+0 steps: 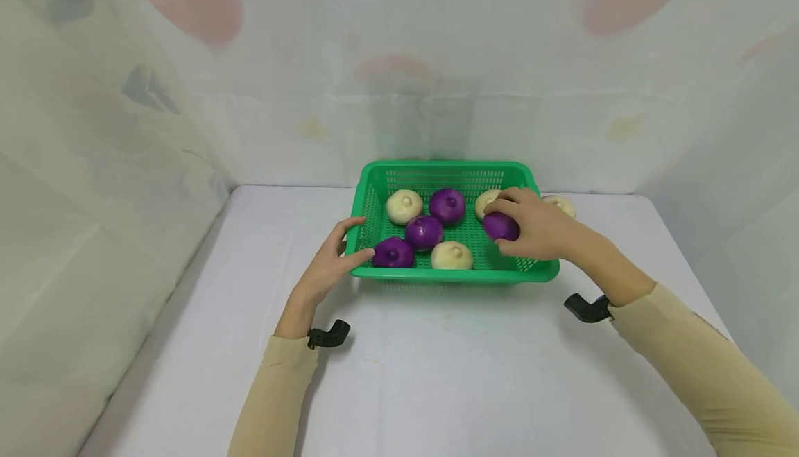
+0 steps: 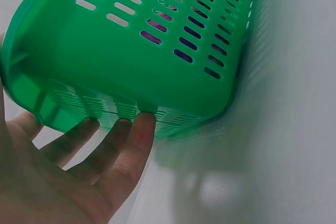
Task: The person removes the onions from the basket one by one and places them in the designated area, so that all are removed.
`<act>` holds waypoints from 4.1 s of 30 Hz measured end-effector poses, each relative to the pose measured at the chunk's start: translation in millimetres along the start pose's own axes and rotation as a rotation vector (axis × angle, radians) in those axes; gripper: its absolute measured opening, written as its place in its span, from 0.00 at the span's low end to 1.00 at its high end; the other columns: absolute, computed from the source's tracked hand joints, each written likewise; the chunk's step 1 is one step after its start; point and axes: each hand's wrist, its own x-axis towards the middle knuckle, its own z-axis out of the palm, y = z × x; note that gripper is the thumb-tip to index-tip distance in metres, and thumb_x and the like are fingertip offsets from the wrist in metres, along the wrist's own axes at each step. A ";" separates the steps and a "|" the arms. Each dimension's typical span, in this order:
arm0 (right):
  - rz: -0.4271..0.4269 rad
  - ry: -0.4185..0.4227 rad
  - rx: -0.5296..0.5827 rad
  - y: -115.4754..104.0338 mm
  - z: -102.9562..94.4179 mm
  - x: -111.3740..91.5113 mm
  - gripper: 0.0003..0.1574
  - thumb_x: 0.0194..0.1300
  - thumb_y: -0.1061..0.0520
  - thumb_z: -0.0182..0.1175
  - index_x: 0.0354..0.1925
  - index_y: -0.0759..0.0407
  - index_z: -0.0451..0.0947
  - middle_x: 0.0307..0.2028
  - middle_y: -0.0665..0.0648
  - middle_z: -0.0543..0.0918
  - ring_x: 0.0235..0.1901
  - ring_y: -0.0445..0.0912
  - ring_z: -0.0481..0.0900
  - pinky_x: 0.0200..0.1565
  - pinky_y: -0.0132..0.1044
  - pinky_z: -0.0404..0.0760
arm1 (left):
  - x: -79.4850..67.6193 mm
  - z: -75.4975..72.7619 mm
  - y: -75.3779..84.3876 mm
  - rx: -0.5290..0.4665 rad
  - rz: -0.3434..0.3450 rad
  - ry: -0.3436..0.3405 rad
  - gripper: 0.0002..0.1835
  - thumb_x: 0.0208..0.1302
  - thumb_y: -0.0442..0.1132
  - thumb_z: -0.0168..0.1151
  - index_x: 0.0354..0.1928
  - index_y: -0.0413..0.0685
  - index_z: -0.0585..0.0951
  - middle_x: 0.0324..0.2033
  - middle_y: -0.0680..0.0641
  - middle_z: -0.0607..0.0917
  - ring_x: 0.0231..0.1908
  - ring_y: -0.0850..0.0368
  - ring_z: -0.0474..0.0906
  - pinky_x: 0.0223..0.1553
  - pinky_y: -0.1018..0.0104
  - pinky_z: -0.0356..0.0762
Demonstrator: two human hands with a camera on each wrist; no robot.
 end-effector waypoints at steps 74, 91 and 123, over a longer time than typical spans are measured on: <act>0.367 0.145 -0.020 125.5 -33.0 -51.4 0.37 0.68 0.51 0.61 0.68 0.65 0.65 0.64 0.78 0.61 0.59 0.74 0.59 0.47 0.73 0.73 | -1.0 -1.2 1.5 0.002 -0.007 -0.003 0.40 0.64 0.60 0.69 0.75 0.70 0.63 0.77 0.60 0.54 0.76 0.31 0.46 0.66 0.24 0.49; 0.439 0.139 -0.010 148.6 -17.0 -54.0 0.37 0.68 0.50 0.60 0.68 0.66 0.64 0.64 0.81 0.57 0.60 0.77 0.56 0.48 0.75 0.71 | -1.5 0.1 1.6 -0.008 -0.004 -0.006 0.38 0.65 0.57 0.69 0.74 0.70 0.64 0.77 0.59 0.54 0.76 0.31 0.47 0.66 0.24 0.51; 0.445 0.075 0.011 178.0 26.8 -58.9 0.41 0.66 0.51 0.62 0.69 0.68 0.62 0.65 0.81 0.58 0.62 0.80 0.56 0.52 0.76 0.68 | -2.0 1.9 0.8 -0.021 -0.002 -0.006 0.38 0.65 0.57 0.70 0.74 0.69 0.65 0.77 0.60 0.56 0.76 0.35 0.50 0.66 0.26 0.52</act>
